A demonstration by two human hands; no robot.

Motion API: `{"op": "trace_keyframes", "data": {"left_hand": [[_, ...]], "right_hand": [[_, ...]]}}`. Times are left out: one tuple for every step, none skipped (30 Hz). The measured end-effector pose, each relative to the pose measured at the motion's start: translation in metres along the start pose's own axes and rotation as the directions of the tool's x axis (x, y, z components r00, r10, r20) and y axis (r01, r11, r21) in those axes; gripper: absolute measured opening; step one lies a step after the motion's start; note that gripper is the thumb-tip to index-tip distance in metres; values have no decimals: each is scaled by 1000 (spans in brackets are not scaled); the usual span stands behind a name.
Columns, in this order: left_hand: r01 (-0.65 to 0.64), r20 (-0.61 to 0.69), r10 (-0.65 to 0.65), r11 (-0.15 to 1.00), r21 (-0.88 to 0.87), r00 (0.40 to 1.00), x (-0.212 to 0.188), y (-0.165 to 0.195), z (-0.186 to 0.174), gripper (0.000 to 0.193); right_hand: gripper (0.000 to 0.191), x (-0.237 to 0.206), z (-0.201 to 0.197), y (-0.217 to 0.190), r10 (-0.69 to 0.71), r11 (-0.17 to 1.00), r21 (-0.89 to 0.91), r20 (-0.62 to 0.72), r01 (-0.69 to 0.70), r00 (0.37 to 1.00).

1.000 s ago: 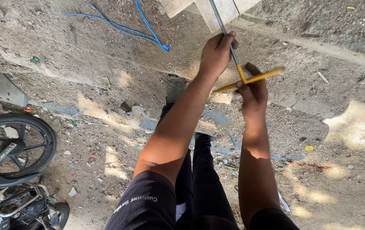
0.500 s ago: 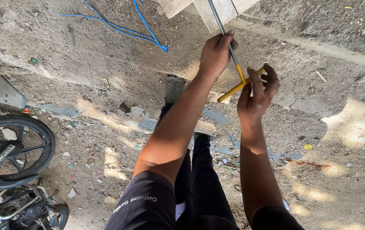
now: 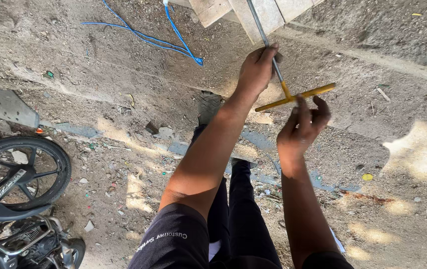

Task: The person uses a T-handle socket wrench to loosen and tighten bolts on a blue electric water pump motor mounted on a wooden block on concrete steps. They reposition the wrench on several bolts, steady the motor with the other hand, then pick up a hammer and other hand tools from the ground.

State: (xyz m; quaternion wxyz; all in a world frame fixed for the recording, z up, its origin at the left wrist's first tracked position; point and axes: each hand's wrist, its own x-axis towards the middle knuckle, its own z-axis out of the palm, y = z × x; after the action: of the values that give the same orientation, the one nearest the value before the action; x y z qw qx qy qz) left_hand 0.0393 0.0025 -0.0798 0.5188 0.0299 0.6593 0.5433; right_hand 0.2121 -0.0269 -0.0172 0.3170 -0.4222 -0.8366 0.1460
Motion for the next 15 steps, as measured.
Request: {"op": "trace_keyframes", "data": {"left_hand": [[-26,8,26,999,-20,1000,0,0,-1,40],[-51,14,52,998,-44,999,0,1,-1,41],[-86,19,87,994,-64,996,1,1,-1,42],[-74,14,75,996,-56,997,3,2,-2,43],[-58,11,58,997,-50,998,4,2,-1,44],[-43,12,43,998,-43,999,5,2,-1,44],[-56,25,58,996,-63,998,6,2,0,44],[-67,36,70,994,-83,997,6,1,1,43],[-66,41,70,992,-107,997,6,0,2,43],[-75,70,81,994,-81,994,4,-1,2,42],[-91,99,96,994,-54,990,3,-2,2,42],[-117,137,119,993,-21,983,2,0,0,43],[-154,80,151,987,35,985,1,3,-3,42],[-185,21,184,979,91,983,3,8,-8,43],[-210,-41,218,967,143,975,5,14,-14,44]], "right_hand": [[27,-2,-2,1,87,991,102,2,-87,996],[24,-3,-2,3,230,937,259,54,-236,972],[22,-3,-1,6,356,834,406,122,-374,927],[21,-3,2,9,460,687,533,207,-494,863],[20,-3,6,12,551,531,534,372,-658,747],[19,-3,11,15,601,356,498,526,-791,602],[18,-3,16,19,604,172,432,663,-885,441],[18,-4,20,21,538,106,516,689,-850,486],[19,-6,22,24,472,31,578,711,-816,522],[20,-10,23,27,405,-51,620,729,-783,551],[14,-14,20,30,389,328,635,584,-699,713],[9,-20,16,34,285,656,561,436,-505,854],[9,-26,10,39,112,886,400,307,-235,945],[9,-33,3,44,184,848,425,326,-317,927],[10,-40,-5,51,248,803,446,353,-395,902]]}}
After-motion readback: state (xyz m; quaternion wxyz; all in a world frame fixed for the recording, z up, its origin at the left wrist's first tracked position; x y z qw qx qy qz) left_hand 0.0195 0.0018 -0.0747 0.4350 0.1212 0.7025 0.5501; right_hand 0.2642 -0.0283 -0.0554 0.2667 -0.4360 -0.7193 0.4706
